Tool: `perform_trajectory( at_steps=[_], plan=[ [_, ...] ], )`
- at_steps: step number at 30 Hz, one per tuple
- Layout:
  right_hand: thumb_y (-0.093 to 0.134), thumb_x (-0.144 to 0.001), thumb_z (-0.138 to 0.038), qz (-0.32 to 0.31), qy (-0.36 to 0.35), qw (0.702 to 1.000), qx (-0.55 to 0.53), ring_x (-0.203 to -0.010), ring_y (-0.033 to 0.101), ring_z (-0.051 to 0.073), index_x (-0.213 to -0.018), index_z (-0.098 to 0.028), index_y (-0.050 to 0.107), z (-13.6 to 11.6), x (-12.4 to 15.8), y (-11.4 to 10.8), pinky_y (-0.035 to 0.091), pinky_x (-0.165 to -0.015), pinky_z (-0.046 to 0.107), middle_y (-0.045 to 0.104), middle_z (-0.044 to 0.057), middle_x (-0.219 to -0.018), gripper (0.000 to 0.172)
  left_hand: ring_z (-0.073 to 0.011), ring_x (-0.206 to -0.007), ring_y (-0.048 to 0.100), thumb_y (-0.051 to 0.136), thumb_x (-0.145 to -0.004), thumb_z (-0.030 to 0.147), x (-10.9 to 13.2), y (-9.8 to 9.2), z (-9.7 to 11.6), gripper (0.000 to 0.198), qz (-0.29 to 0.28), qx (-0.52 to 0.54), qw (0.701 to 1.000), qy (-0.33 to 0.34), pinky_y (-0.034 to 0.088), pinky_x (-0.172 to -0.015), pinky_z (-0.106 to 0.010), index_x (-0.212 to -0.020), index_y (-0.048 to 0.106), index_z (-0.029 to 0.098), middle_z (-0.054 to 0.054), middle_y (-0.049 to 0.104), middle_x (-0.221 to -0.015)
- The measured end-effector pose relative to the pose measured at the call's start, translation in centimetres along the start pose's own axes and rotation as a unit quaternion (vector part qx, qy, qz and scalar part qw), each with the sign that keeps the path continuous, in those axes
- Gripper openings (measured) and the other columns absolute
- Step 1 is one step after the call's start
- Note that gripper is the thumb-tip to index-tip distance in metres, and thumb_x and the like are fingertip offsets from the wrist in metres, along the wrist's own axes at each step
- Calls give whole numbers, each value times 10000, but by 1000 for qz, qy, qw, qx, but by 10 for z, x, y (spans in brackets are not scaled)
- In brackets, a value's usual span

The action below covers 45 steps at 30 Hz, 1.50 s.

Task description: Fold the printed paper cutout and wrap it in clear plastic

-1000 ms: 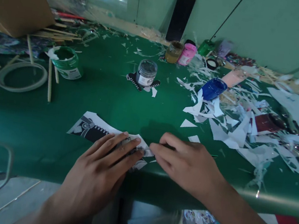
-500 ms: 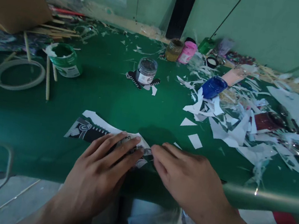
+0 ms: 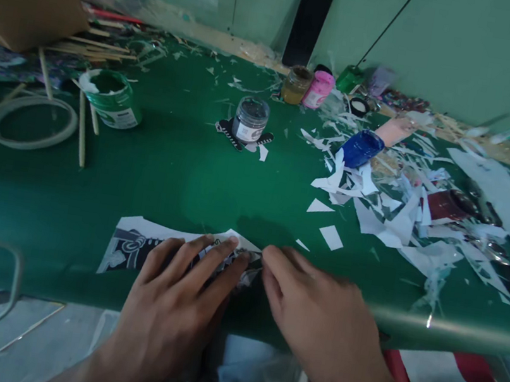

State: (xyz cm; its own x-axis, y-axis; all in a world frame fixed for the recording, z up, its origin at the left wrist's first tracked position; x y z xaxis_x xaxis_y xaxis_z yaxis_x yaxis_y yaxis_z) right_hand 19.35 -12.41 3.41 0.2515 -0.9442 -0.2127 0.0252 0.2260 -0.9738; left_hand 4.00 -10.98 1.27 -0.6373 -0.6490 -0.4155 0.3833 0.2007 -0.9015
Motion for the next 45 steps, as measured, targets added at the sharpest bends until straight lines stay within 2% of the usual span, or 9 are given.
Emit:
perform_trajectory(
  at_steps=[8, 12, 16, 18, 22, 27, 31, 39, 45],
  plan=[
    [484, -842, -110, 5, 58, 998, 31, -402, 479, 120, -768, -222, 500, -11, 11, -1, 171, -425, 271, 582, -22, -634, 135, -285, -1095, 582, 478, -881, 139, 2, 1, 1, 338, 7, -5, 1000, -1, 428, -898, -454, -1176, 626, 214, -25, 653, -1224],
    [462, -899, -220, 10, 80, 996, -27, -387, 468, 112, -747, -218, 489, 2, 12, 3, 172, -392, 243, 570, -31, -590, 155, -284, -1178, 548, 467, -888, 127, 3, 5, -1, 361, 15, 6, 1000, 16, 440, -962, -464, -1213, 609, 194, -42, 618, -1280],
    [483, -913, -357, 57, 121, 987, -91, -426, 502, 105, -877, -203, 535, 14, 5, 9, 231, -375, 199, 628, -10, -665, 167, -266, -1249, 502, 431, -885, 81, -1, 8, -3, 367, 12, 30, 999, 27, 408, -1051, -470, -1174, 629, 192, -34, 599, -1306],
    [526, -890, -394, 53, 128, 985, -104, -436, 517, 115, -928, -201, 547, 16, 0, 13, 244, -370, 199, 652, 6, -706, 197, -283, -1207, 534, 431, -883, 85, -4, 7, -5, 353, 17, 28, 999, 20, 443, -1007, -494, -1127, 653, 210, -45, 624, -1265],
    [574, -866, -356, 31, 129, 983, -124, -473, 565, 146, -931, -216, 563, 15, -4, 19, 249, -371, 207, 662, 1, -713, 154, -278, -1019, 624, 445, -883, 96, -4, 2, -5, 333, 33, 2, 999, 11, 531, -829, -471, -1072, 677, 243, -68, 681, -1100],
    [560, -878, -320, 40, 123, 982, -139, -507, 587, 147, -933, -220, 572, 16, -4, 20, 263, -377, 213, 677, -2, -753, 114, -263, -1140, 591, 412, -864, 30, 2, 3, -7, 393, 29, 17, 999, 17, 470, -983, -519, -1097, 660, 227, -54, 659, -1186],
    [491, -916, -327, 60, 92, 980, -164, -471, 539, 111, -951, -192, 564, 16, -2, 18, 273, -375, 215, 660, 3, -760, 157, -260, -1209, 552, 409, -887, 61, 4, 5, -11, 369, 21, 39, 999, 10, 436, -1031, -537, -1113, 650, 226, -36, 640, -1242],
    [407, -933, -204, 40, -123, 984, -125, -466, 382, 75, -815, -212, 593, 22, -3, 15, 263, -413, 215, 526, -15, -718, 220, -254, -1250, 517, 429, -905, 121, -6, 1, -17, 303, -8, 87, 996, 13, 411, -1056, -537, -1057, 666, 230, 5, 647, -1237],
    [438, -891, -160, 28, -168, 981, -95, -479, 364, 90, -824, -216, 598, 24, -7, 15, 255, -428, 233, 520, -7, -736, 182, -250, -1248, 519, 398, -895, 91, -10, 1, -20, 353, -36, 96, 994, 23, 430, -1036, -521, -1071, 664, 241, 17, 640, -1248]
  ],
)
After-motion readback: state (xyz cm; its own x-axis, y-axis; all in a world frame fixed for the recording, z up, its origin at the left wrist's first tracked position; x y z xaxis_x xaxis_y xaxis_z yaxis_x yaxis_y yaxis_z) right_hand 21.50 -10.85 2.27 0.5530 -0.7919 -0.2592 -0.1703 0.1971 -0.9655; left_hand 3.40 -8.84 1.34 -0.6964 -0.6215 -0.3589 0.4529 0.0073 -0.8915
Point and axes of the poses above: each hand's wrist, its own x-axis away from the middle knuckle, its own y-axis out of the palm, z = x × y, the point moved 3 cm from there along -x, towards the middle knuckle
